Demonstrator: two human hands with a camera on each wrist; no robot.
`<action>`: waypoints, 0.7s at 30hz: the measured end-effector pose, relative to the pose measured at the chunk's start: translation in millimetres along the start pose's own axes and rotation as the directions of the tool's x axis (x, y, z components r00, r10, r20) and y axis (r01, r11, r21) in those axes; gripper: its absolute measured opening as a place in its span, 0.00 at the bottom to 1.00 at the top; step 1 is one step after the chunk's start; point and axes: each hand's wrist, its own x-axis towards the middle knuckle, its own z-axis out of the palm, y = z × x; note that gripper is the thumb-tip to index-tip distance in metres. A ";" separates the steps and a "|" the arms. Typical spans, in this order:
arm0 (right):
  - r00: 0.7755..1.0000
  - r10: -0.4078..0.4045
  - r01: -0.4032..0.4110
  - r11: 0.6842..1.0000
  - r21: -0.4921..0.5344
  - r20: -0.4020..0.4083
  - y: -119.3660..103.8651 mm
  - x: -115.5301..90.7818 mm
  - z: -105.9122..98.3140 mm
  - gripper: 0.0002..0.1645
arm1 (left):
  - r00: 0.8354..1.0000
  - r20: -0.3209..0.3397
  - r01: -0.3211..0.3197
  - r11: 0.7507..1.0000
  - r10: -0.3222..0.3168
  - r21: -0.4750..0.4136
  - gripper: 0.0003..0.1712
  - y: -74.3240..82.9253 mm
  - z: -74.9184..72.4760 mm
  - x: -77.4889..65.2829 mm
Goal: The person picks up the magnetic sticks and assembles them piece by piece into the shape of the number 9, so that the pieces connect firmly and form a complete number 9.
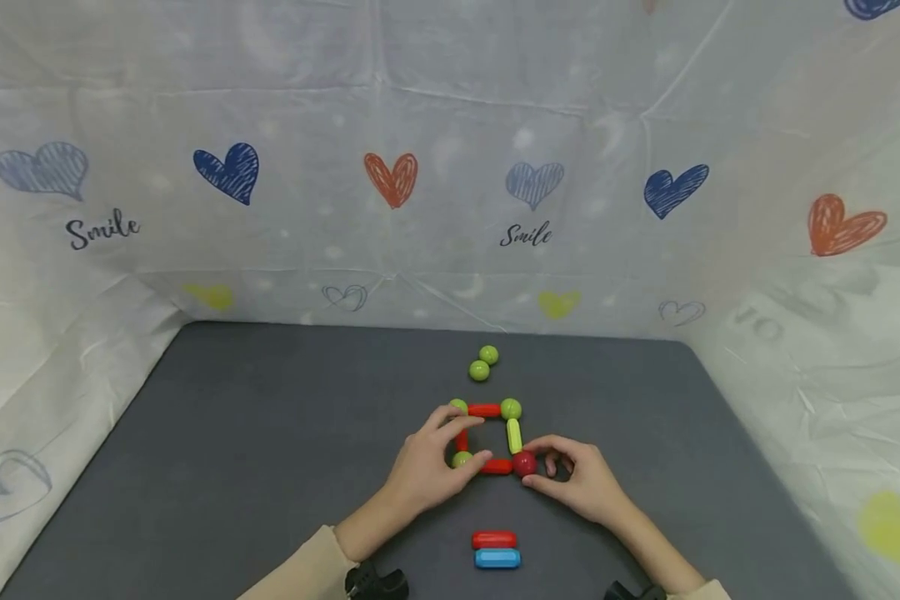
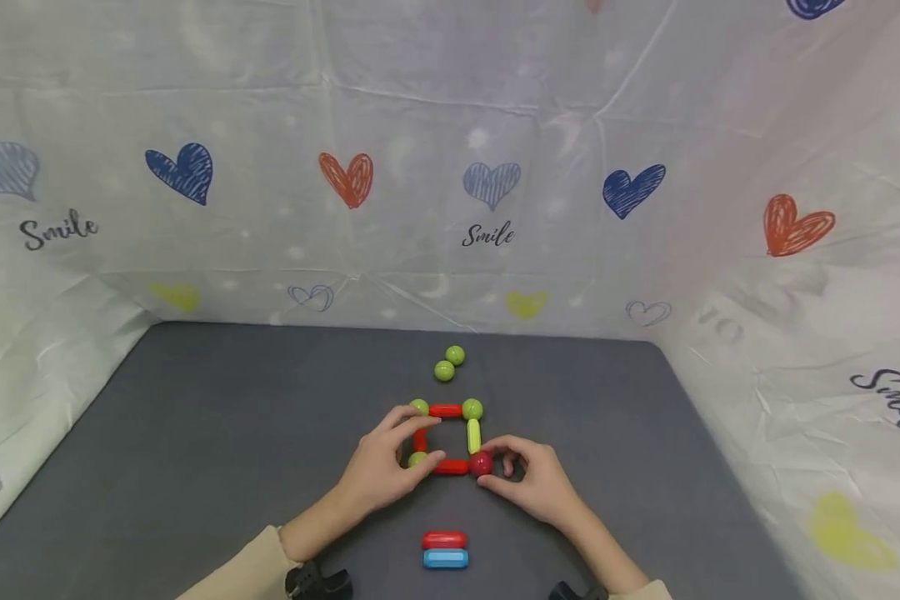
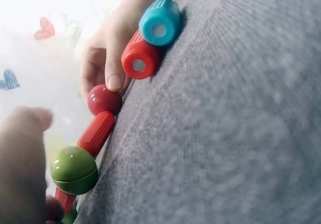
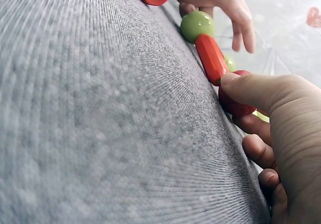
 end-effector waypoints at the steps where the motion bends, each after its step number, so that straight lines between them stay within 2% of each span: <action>1: 1.000 0.005 -0.005 1.000 -0.001 -0.002 -0.1 -0.3 0.6 0.19 | 1.000 0.027 -0.015 1.000 0.015 -0.008 0.27 -1.0 0.1 0.0; 6: 1.000 0.014 -0.014 1.000 0.003 -0.005 -0.7 -1.5 2.5 0.19 | 0.988 0.134 -0.070 0.997 0.075 -0.037 0.27 -5.2 0.6 -1.6; 10: 1.000 0.013 -0.013 1.000 0.014 -0.004 -1.8 -1.2 3.8 0.19 | 0.976 0.189 -0.105 0.994 0.109 -0.034 0.23 -6.8 -0.1 -2.6; 21: 1.000 0.004 -0.004 1.000 0.018 -0.007 -4.4 1.3 1.9 0.19 | 0.969 0.223 -0.116 0.993 0.111 0.013 0.13 -8.6 2.8 1.0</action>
